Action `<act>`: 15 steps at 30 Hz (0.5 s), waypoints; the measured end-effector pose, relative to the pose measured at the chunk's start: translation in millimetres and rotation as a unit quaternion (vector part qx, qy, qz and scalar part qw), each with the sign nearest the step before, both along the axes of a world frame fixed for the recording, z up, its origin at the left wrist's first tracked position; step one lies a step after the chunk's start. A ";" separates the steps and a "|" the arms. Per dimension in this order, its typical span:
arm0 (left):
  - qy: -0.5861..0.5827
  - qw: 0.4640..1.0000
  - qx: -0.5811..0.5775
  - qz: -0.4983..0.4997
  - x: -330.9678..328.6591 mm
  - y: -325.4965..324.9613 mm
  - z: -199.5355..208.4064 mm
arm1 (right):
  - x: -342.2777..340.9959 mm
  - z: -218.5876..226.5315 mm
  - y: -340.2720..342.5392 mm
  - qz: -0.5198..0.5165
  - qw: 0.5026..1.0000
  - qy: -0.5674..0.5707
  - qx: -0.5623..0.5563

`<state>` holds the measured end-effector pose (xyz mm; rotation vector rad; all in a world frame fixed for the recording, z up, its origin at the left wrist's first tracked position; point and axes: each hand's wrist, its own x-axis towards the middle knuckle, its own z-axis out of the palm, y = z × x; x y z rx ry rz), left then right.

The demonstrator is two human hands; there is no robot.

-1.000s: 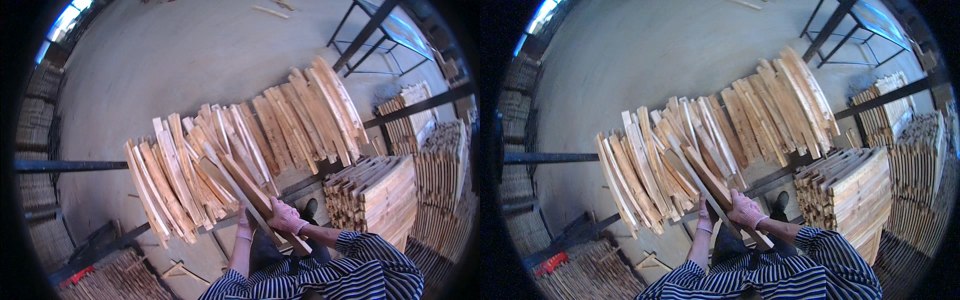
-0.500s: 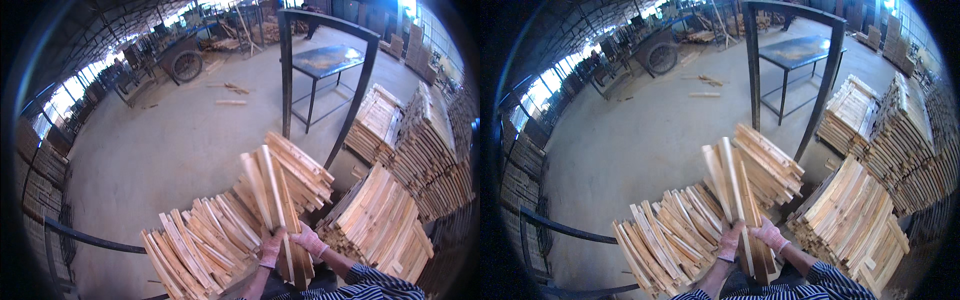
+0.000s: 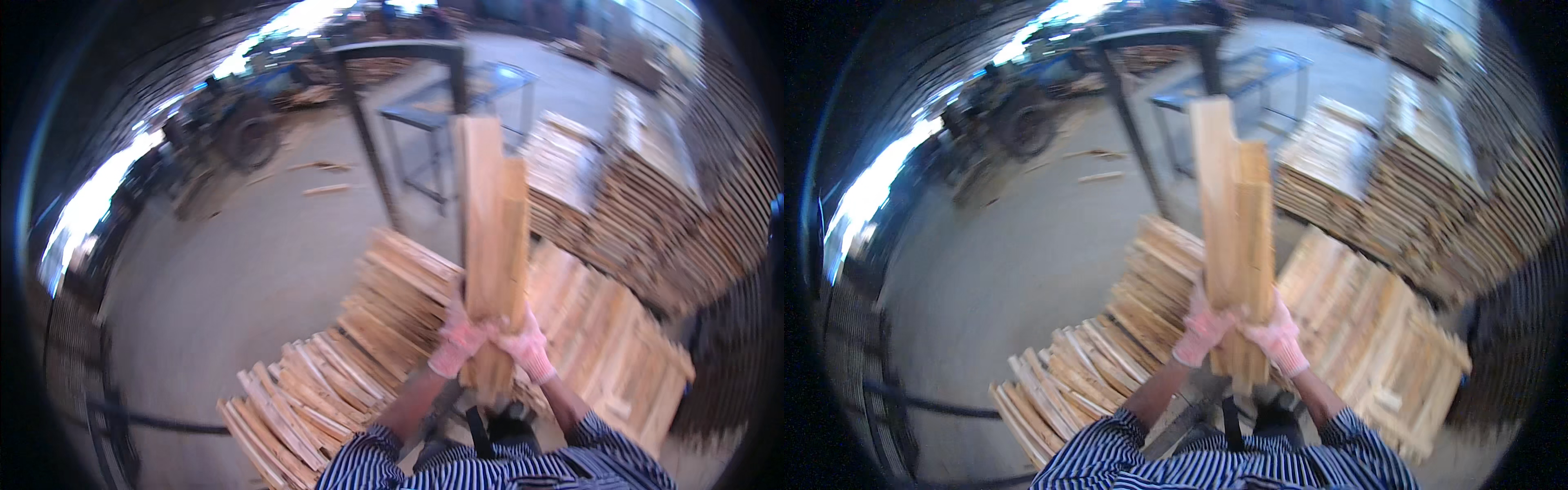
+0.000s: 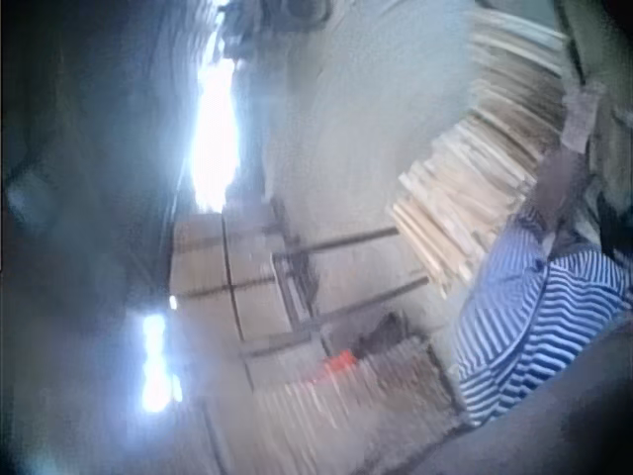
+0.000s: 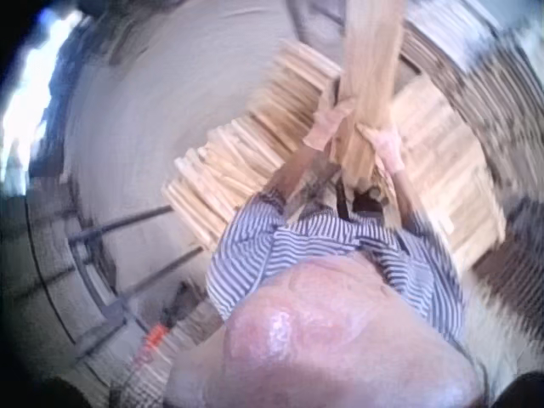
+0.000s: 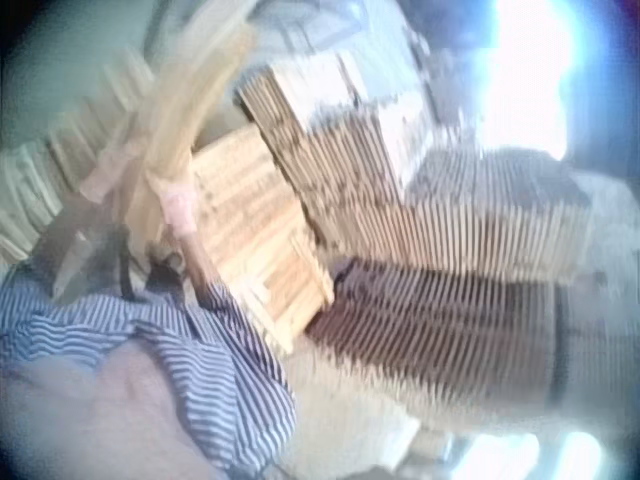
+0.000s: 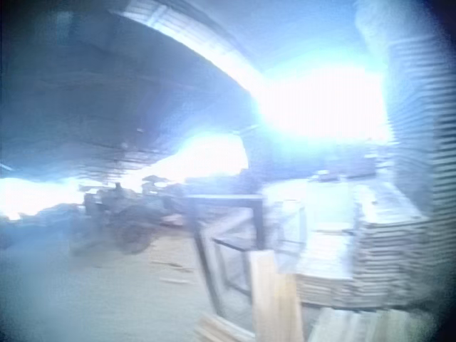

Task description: The person repeatedly picks up small stacks of wooden planks from a metal rack and places them onto a growing pile on the floor. The person wears pink gloves and a striped shirt while moving the planks in a warehouse setting.

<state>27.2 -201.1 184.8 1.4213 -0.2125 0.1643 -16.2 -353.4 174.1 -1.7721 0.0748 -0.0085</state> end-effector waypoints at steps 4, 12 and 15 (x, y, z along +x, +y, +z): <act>-0.001 0.993 0.121 0.002 29.7 -51.2 -9.8 | 6.2 3.1 -46.1 -0.092 0.988 -0.025 -0.117; -0.010 0.947 -0.111 -0.300 53.4 -99.4 -40.8 | -17.9 -18.8 -120.7 -0.144 0.982 -0.082 -0.096; 0.170 0.880 -0.155 -0.416 46.0 -106.7 -56.6 | -22.5 -48.6 -133.9 -0.110 0.992 -0.041 -0.053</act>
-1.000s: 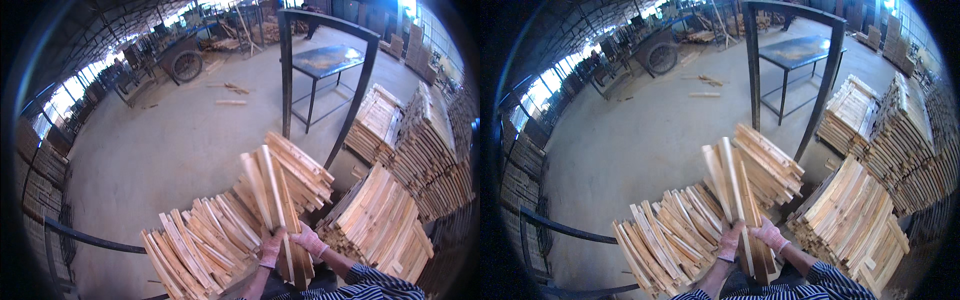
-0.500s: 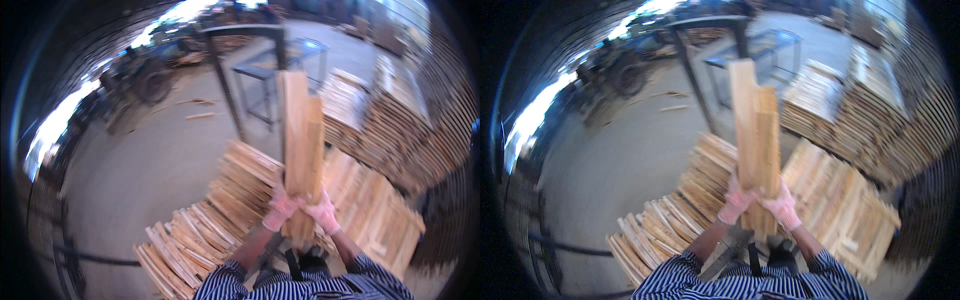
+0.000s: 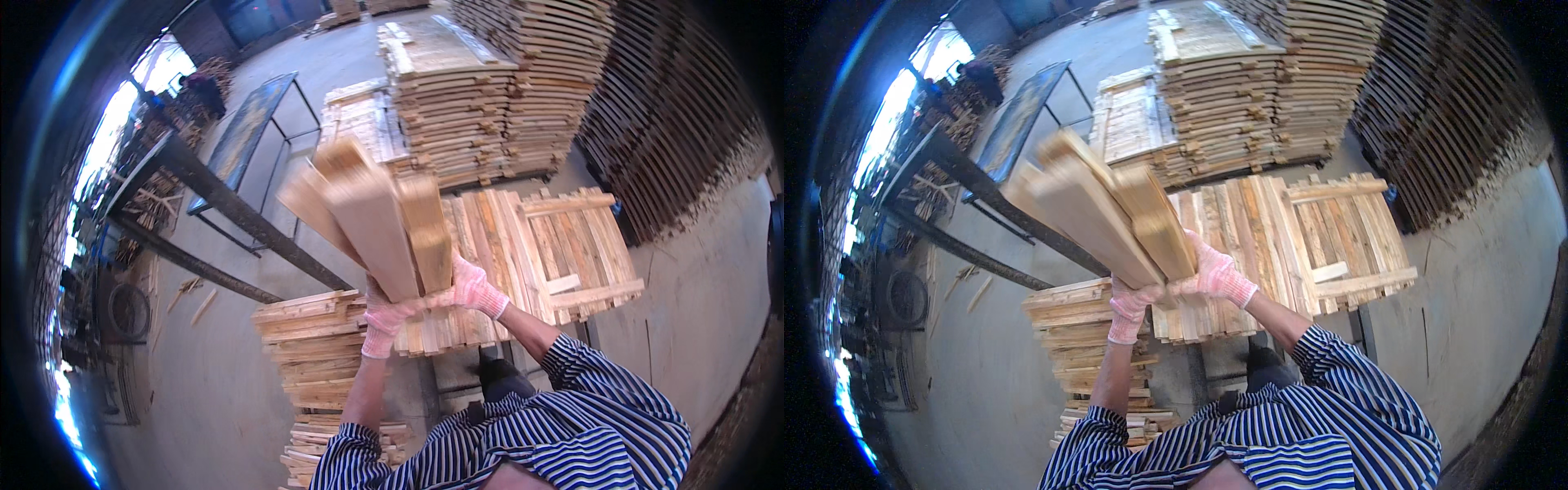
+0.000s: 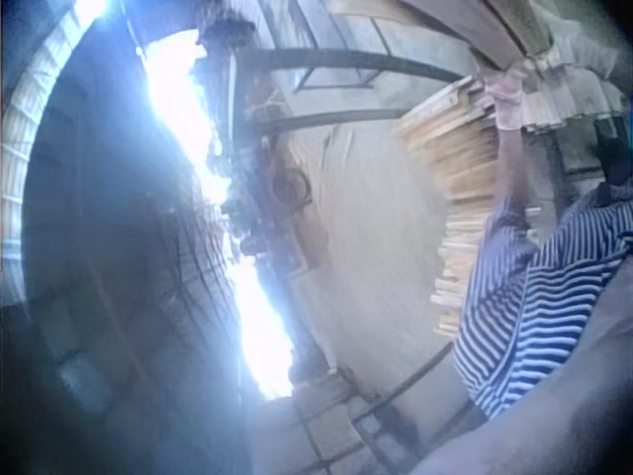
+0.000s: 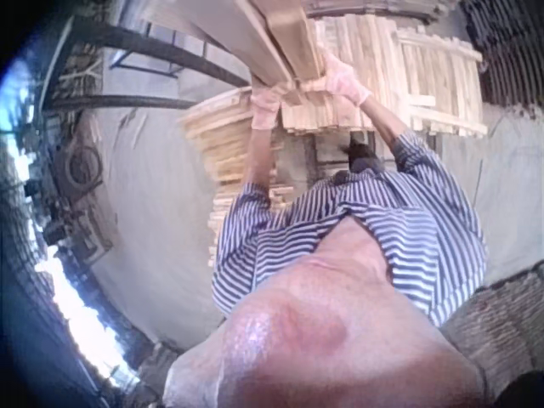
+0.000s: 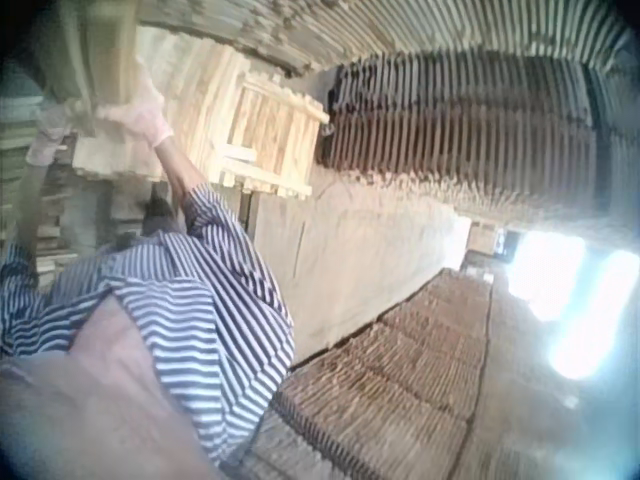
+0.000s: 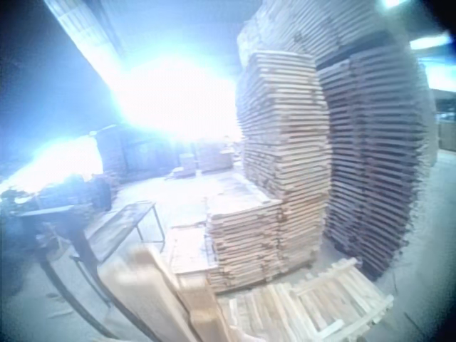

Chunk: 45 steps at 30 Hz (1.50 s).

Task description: The person repeatedly picks up small stacks of wooden planks from a metal rack and places them onto a growing pile on the floor. The person wears pink gloves and a striped shirt while moving the planks in a warehouse setting.

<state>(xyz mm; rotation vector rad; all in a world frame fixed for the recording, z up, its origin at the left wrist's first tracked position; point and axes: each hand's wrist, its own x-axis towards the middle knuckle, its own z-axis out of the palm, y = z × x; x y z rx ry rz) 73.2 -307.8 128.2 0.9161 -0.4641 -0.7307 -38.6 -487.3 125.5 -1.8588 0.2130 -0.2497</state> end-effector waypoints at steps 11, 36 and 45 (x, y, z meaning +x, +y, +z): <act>-0.212 0.945 0.224 -0.107 23.5 -53.8 -30.8 | -2.8 -106.1 -43.0 -0.041 0.996 0.020 0.079; 0.119 0.878 0.455 -0.088 -36.7 -356.3 -191.4 | -230.2 -212.7 -382.6 -0.397 0.826 0.306 -0.257; 0.106 0.880 0.460 -0.059 -26.7 -356.7 -197.6 | -157.4 -181.7 -332.3 -0.443 0.824 0.192 -0.296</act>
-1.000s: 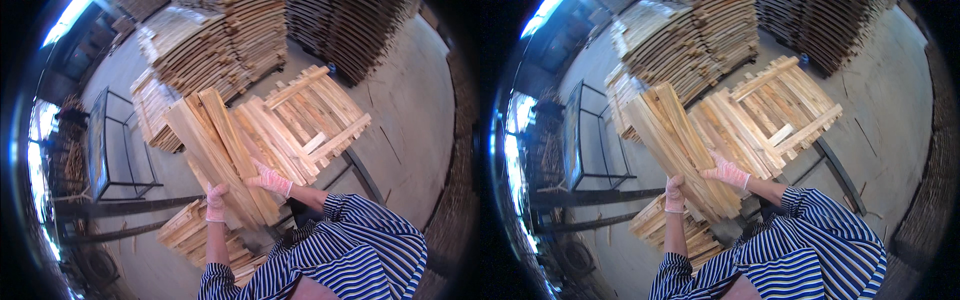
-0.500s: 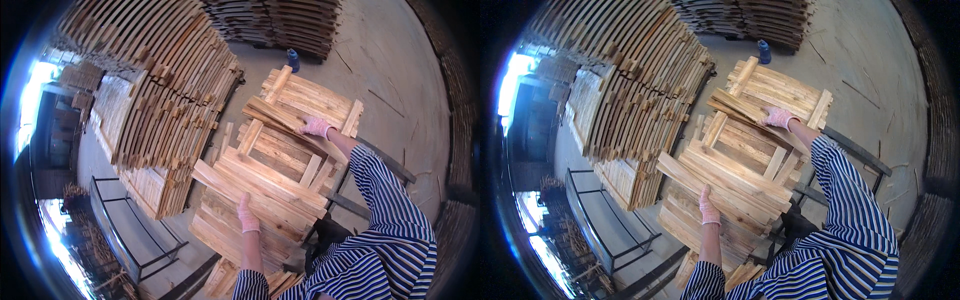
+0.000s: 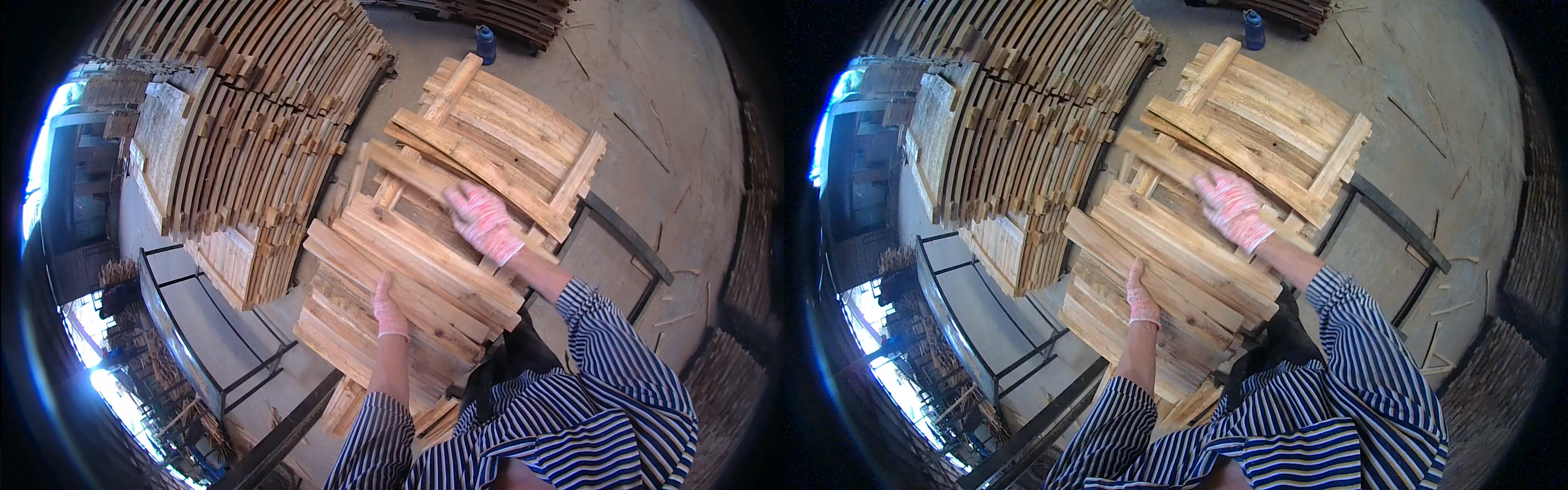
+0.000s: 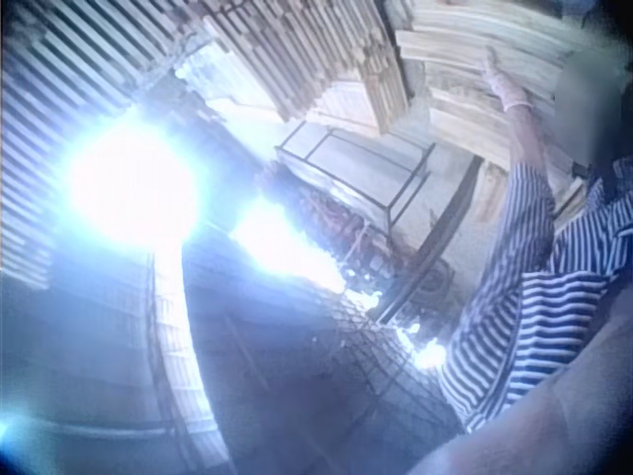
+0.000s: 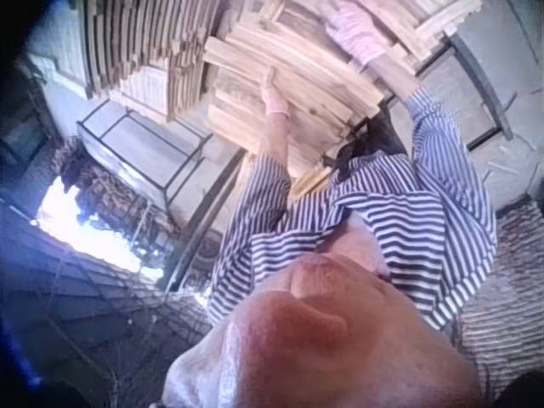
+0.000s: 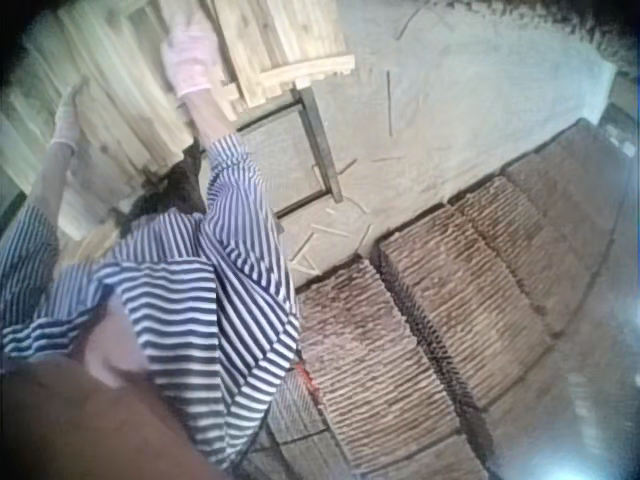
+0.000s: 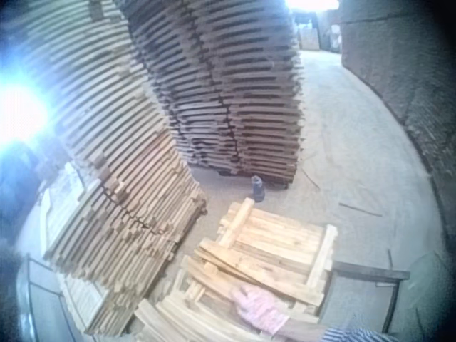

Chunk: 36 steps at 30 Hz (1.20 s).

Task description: The person repeatedly picks up small stacks of wooden planks from a metal rack and places them onto a growing pile on the floor. The person wears pink gloves and a striped shirt while moving the planks in a warehouse setting.

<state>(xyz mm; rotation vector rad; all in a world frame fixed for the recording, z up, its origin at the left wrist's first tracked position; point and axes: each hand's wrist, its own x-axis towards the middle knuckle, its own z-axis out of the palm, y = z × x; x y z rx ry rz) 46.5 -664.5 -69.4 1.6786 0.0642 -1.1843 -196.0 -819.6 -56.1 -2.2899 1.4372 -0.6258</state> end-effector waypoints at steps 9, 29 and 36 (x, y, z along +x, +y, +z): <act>0.025 1.000 0.010 -0.002 -26.0 -11.0 15.5 | 34.9 -39.9 61.8 0.073 0.989 0.027 0.130; 0.043 0.999 0.010 -0.027 -7.8 -0.5 -2.1 | 21.7 -23.8 60.9 0.021 0.988 0.032 0.150; 0.166 0.982 -0.075 -0.042 -0.8 14.4 -2.1 | 79.7 48.8 122.8 0.133 0.933 -0.058 0.330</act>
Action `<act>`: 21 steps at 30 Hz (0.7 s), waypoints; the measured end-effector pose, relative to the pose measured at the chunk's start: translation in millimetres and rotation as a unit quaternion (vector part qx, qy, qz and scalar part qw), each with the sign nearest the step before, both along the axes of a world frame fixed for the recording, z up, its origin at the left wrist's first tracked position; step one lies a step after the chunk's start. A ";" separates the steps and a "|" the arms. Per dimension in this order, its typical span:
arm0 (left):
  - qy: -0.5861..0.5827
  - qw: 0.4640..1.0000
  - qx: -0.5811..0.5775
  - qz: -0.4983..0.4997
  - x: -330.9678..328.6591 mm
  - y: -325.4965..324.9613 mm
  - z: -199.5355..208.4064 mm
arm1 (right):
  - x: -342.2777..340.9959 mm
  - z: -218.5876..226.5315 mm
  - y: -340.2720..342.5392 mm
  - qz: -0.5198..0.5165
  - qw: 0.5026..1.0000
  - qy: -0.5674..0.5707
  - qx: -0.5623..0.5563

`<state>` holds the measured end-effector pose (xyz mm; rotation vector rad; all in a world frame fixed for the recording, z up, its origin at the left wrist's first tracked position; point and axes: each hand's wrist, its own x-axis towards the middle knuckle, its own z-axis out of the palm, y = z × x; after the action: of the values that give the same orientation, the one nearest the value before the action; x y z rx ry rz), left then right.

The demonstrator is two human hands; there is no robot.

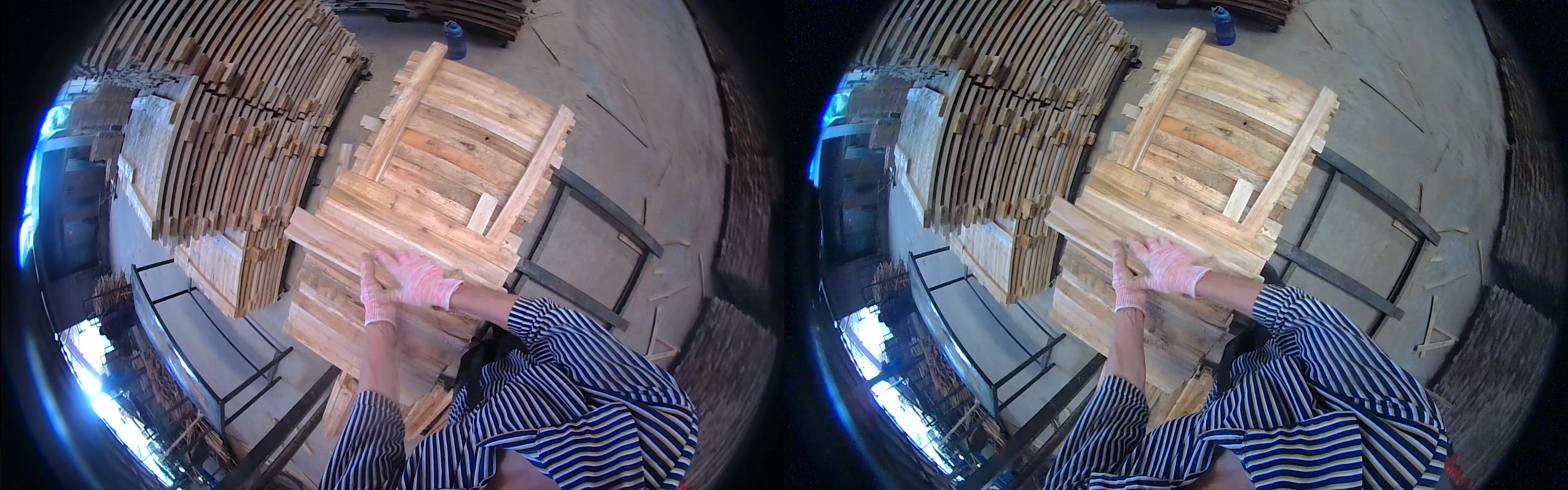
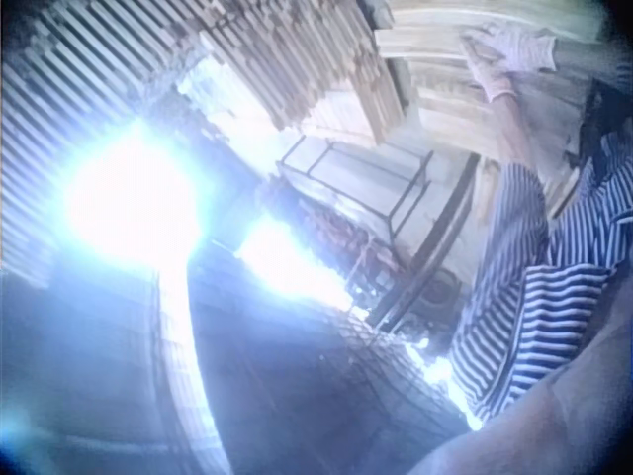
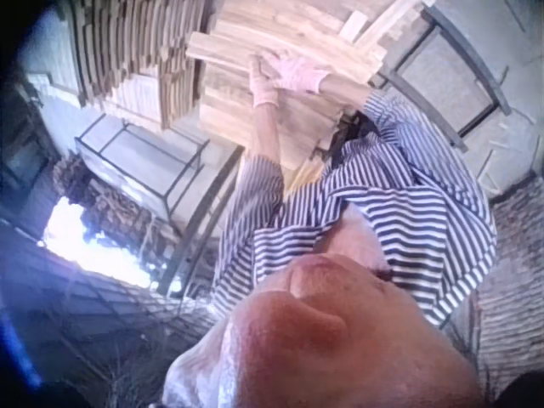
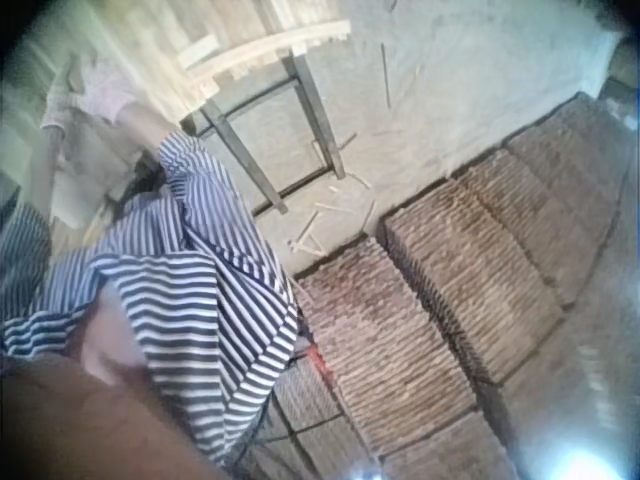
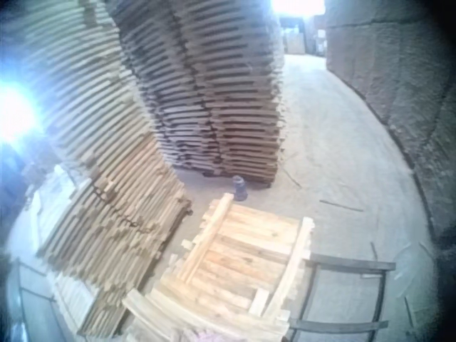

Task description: The person repeatedly picks up small stacks of wooden planks from a metal rack and places them onto a growing pile on the floor. The person wears pink gloves and a striped shirt while moving the planks in a warehouse setting.

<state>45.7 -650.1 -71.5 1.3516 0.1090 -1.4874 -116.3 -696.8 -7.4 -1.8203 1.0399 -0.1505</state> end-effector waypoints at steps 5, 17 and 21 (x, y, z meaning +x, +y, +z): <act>0.072 0.997 -0.029 -0.027 -33.1 4.7 37.0 | -33.3 -13.7 6.7 -0.041 0.990 -0.128 0.051; 0.069 0.997 0.032 -0.016 -66.2 7.8 44.7 | -79.0 -11.2 -2.2 -0.051 0.995 -0.052 0.067; 0.090 0.995 -0.005 -0.050 -74.7 -9.7 42.0 | -92.9 -13.2 -9.0 -0.060 0.997 -0.025 0.032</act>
<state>-29.1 -659.8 -29.5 1.2275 0.1508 -1.6911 -209.2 -705.8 -20.6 -1.6891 1.1077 -0.2321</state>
